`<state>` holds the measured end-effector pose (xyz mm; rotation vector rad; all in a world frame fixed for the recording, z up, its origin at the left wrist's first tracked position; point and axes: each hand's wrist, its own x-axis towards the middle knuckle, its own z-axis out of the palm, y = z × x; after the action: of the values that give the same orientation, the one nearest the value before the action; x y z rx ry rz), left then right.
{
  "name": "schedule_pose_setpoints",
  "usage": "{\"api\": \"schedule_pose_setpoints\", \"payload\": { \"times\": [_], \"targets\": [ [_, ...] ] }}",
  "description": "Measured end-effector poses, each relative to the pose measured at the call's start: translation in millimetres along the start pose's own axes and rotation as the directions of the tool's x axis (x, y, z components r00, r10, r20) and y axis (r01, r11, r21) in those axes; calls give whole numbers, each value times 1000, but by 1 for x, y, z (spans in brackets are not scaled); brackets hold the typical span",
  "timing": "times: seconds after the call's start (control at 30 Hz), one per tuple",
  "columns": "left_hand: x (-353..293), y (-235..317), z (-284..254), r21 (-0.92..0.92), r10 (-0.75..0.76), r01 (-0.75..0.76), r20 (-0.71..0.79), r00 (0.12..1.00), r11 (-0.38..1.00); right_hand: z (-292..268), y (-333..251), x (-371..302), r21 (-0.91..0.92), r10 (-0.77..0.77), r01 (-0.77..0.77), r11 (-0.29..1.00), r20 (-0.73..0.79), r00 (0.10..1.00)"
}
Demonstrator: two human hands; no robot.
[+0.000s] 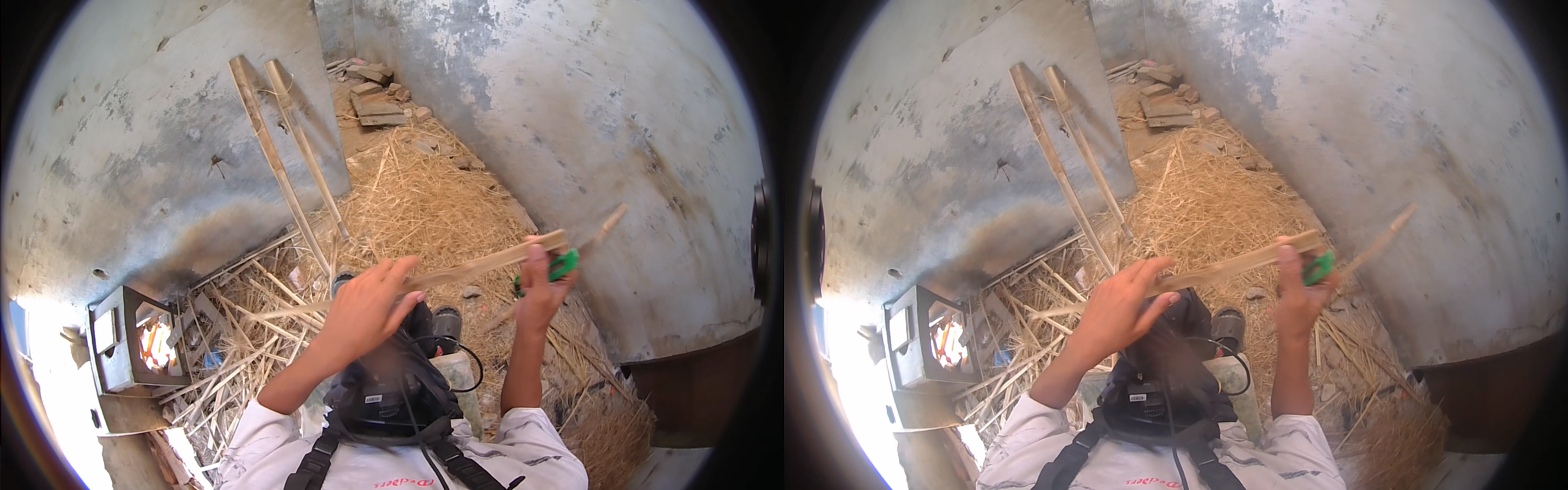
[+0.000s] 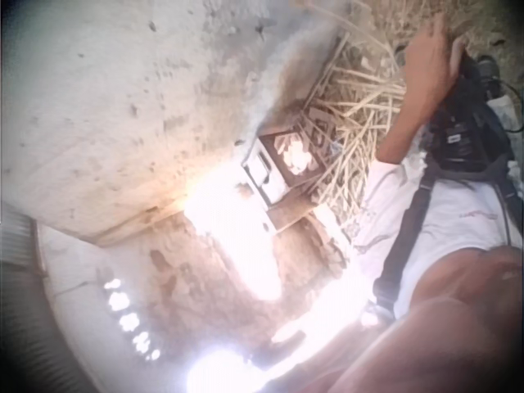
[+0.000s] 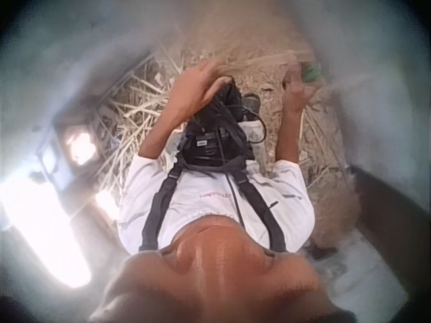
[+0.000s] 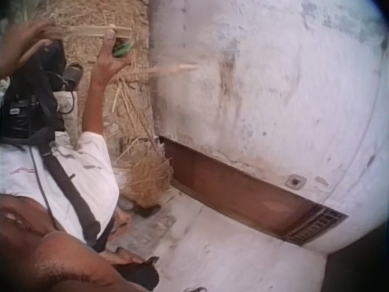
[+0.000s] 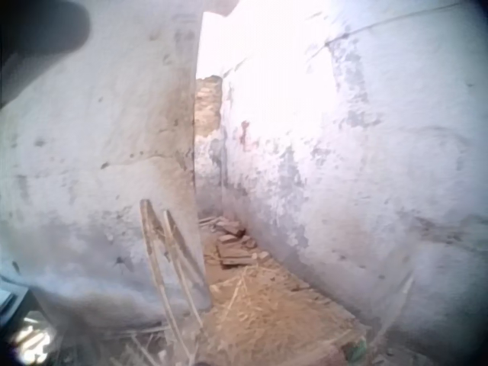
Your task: The person uses a small utility knife to shave and shape a thin strip of wood while sitting on a floor covered in straw.
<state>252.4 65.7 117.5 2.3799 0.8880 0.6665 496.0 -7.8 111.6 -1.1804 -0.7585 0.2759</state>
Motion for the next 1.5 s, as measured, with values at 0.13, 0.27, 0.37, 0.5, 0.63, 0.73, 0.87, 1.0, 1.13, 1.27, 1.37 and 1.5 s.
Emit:
{"api": "schedule_pose_setpoints", "payload": {
  "times": [0.13, 0.27, 0.37, 0.5, 0.63, 0.73, 0.87, 1.0, 1.13, 1.27, 1.37, 1.5],
  "targets": [
    [5, -5, 4, -43, 51, -52, -37, 998, 998, -66, -8, 31, 4, -251, 263, 965, -280, 926],
    [5, -17, 16, -61, 59, -63, -64, 996, 996, -118, -45, 45, -188, -411, 367, 911, -468, 782],
    [8, -31, 26, -18, 72, -71, 23, 997, 997, -158, -71, 43, -377, -510, 362, 852, -450, 733],
    [4, -59, 44, 166, -82, 49, 196, 977, 985, -206, -75, 40, -684, -606, 211, 698, -409, 682],
    [2, -85, 66, 273, -242, 155, 321, 916, 949, -254, -86, 41, -793, -654, 138, 593, -375, 657],
    [5, -88, 66, 195, -291, 232, 371, 882, 953, -277, -98, 37, -842, -673, 70, 535, -375, 637],
    [5, -84, 64, 162, -291, 248, 345, 892, 955, -292, -122, 32, -846, -704, 43, 532, -413, 578],
    [5, -82, 62, 112, -301, 279, 346, 889, 954, -309, -144, 30, -784, -679, 63, 618, -491, 546],
    [7, -80, 60, 114, -314, 293, 360, 879, 949, -335, -160, 32, -792, -656, 99, 602, -421, 626],
    [4, -83, 63, 138, -317, 286, 339, 886, 948, -358, -138, 47, -846, -569, -6, 533, -363, 738],
    [4, -84, 65, 136, -302, 271, 320, 898, 953, -409, -97, 74, -879, -483, -80, 471, -333, 810],
    [2, -85, 60, 133, -316, 288, 323, 892, 948, -461, -33, 120, -909, -334, -157, 386, -296, 895]
  ]
}}
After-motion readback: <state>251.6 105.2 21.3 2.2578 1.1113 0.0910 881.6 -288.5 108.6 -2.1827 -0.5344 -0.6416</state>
